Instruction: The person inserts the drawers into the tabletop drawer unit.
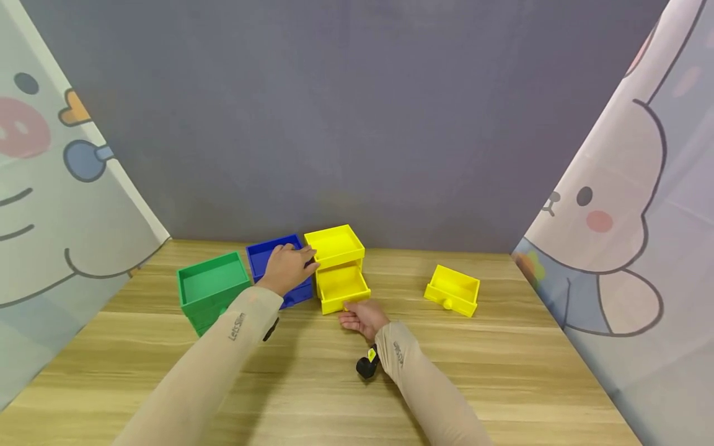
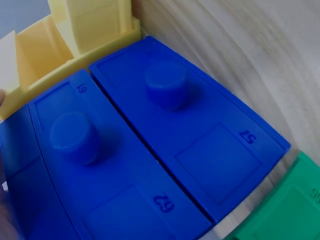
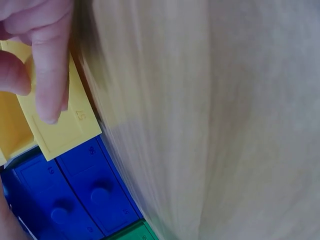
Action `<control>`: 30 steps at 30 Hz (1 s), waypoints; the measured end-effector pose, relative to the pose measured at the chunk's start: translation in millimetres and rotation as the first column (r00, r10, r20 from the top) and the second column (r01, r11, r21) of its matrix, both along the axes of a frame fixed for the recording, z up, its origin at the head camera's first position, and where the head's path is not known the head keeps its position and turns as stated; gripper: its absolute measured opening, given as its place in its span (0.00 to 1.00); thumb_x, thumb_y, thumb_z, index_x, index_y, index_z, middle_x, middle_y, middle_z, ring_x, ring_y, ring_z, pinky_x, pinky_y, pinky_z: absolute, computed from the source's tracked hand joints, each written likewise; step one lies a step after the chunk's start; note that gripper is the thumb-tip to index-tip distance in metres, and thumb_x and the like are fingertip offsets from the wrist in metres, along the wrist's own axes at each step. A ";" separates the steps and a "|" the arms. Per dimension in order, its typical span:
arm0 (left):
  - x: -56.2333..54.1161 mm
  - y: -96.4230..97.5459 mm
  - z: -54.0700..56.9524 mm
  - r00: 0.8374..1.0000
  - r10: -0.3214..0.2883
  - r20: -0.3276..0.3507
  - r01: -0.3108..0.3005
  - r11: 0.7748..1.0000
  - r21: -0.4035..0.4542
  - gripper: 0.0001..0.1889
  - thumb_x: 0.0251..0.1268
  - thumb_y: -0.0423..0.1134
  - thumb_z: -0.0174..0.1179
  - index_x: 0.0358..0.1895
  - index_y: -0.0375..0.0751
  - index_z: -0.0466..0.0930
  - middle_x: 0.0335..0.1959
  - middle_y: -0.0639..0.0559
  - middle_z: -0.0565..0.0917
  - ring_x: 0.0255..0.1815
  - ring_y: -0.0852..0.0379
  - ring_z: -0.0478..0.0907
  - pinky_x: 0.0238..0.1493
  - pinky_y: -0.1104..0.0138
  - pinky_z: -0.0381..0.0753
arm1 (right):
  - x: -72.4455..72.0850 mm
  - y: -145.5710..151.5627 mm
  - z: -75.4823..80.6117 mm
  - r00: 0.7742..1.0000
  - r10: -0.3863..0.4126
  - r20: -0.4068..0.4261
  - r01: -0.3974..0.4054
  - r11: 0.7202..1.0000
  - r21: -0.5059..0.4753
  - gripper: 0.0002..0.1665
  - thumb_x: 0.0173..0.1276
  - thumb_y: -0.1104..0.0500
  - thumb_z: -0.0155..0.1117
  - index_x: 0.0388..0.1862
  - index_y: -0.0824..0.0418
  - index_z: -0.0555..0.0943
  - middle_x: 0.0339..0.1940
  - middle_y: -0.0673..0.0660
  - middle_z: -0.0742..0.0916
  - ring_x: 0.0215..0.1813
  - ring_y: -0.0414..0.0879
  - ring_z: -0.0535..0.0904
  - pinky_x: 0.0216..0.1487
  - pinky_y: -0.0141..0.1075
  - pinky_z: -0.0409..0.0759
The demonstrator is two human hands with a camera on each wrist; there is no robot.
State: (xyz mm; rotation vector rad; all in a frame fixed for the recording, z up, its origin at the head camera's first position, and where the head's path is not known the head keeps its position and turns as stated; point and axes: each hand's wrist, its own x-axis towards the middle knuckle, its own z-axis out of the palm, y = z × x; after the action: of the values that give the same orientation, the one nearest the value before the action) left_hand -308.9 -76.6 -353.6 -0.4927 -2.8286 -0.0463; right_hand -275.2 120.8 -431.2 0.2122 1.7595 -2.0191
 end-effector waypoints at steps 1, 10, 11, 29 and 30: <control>0.1 0.1 -0.3 1.000 -0.005 -0.014 0.005 1.000 0.001 0.20 0.71 0.52 0.53 0.59 0.47 0.80 0.58 0.51 0.80 0.51 0.44 0.77 0.56 0.54 0.70 | -0.3 -0.3 0.1 1.000 -0.004 0.003 0.004 1.000 0.002 0.13 0.75 0.64 0.51 0.47 0.77 0.72 0.22 0.55 0.84 0.23 0.38 0.81 0.30 0.27 0.81; 0.4 0.8 -1.3 0.999 -0.005 -0.047 0.005 1.000 -0.015 0.19 0.70 0.51 0.55 0.58 0.48 0.81 0.56 0.50 0.81 0.49 0.46 0.78 0.54 0.56 0.71 | -8.1 -1.5 -5.2 0.998 -0.020 -0.052 0.024 0.996 0.090 0.12 0.73 0.64 0.52 0.44 0.75 0.74 0.21 0.55 0.83 0.21 0.40 0.81 0.28 0.30 0.81; 0.5 0.2 -1.1 0.999 -0.007 -0.047 0.007 1.000 -0.016 0.19 0.70 0.51 0.55 0.58 0.47 0.81 0.56 0.50 0.81 0.49 0.46 0.77 0.54 0.56 0.71 | -8.3 -1.4 -5.3 0.998 -0.011 -0.062 0.018 0.993 0.114 0.12 0.73 0.64 0.53 0.43 0.75 0.74 0.20 0.55 0.83 0.21 0.40 0.81 0.27 0.30 0.81; 4.2 -3.3 5.0 0.997 -0.050 -0.058 0.048 0.998 -0.039 0.19 0.71 0.50 0.54 0.58 0.46 0.81 0.57 0.51 0.81 0.51 0.46 0.77 0.56 0.55 0.69 | -12.0 -2.3 -0.4 0.997 0.002 -0.079 0.014 0.979 0.205 0.11 0.72 0.66 0.53 0.39 0.76 0.75 0.20 0.56 0.83 0.19 0.40 0.79 0.24 0.29 0.80; 4.3 -3.3 4.9 0.997 -0.050 -0.057 0.048 0.998 -0.037 0.19 0.71 0.49 0.54 0.57 0.45 0.81 0.57 0.51 0.81 0.51 0.46 0.77 0.56 0.55 0.69 | -12.8 -2.3 0.0 0.997 -0.004 -0.073 0.018 0.981 0.195 0.10 0.72 0.66 0.52 0.39 0.76 0.75 0.20 0.56 0.83 0.19 0.40 0.79 0.24 0.29 0.80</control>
State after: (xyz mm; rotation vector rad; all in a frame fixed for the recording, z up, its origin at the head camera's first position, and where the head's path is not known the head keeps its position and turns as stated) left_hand -304.5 -79.8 -348.7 -0.5625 -2.7646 0.0089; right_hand -288.0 118.6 -431.2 0.2135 2.0070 -1.8822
